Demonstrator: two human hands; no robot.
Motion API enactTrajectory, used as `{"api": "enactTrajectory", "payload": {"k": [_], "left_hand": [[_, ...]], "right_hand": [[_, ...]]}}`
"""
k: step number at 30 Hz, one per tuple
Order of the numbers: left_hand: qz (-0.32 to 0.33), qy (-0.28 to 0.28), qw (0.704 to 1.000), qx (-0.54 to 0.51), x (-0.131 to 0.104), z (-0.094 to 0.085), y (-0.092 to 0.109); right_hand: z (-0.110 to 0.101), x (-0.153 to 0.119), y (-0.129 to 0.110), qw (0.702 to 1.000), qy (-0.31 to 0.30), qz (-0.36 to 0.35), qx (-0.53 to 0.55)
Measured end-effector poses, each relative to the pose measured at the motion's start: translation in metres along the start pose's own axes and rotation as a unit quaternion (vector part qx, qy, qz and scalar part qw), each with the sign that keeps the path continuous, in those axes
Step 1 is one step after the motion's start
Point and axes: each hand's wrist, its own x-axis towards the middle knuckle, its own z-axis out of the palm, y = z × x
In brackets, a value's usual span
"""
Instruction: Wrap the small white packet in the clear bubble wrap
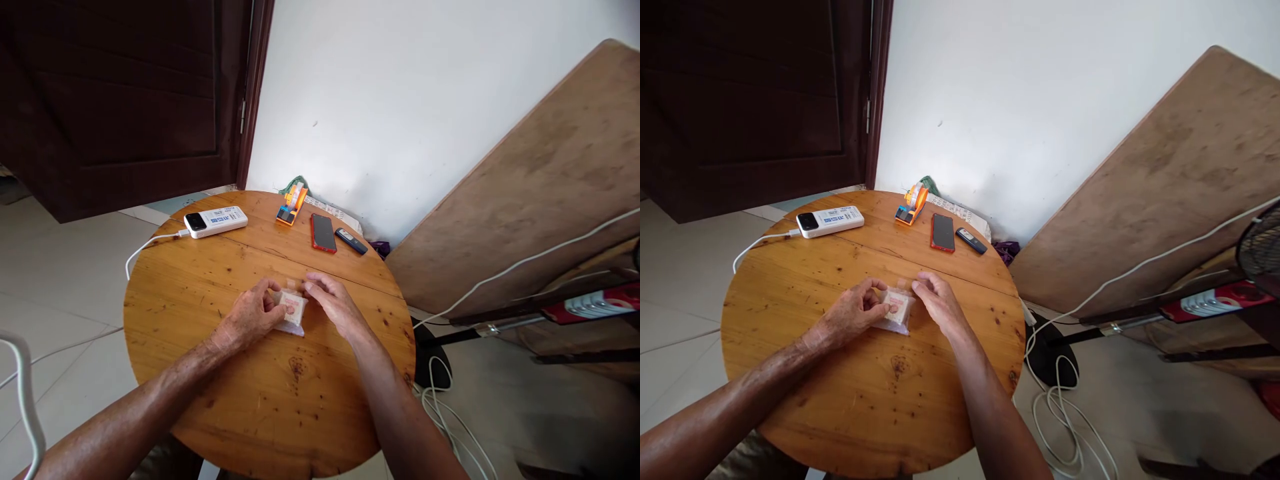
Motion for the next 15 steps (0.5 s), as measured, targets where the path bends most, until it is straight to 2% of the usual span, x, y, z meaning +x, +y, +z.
{"api": "enactTrajectory", "payload": {"k": [4,8,15], "left_hand": [[0.0,-0.004,1.0,-0.002,-0.001,-0.001,0.001],[0.004,-0.007,1.0,-0.016,0.0,0.0,-0.001],[-0.011,-0.021,0.999,-0.024,-0.002,-0.002,0.001]], "right_hand": [[0.013,0.016,-0.006,0.999,-0.035,0.025,0.027],[0.026,0.025,-0.007,0.993,-0.008,0.016,0.121],[0.025,0.021,-0.005,0.988,0.008,-0.017,0.15]]}}
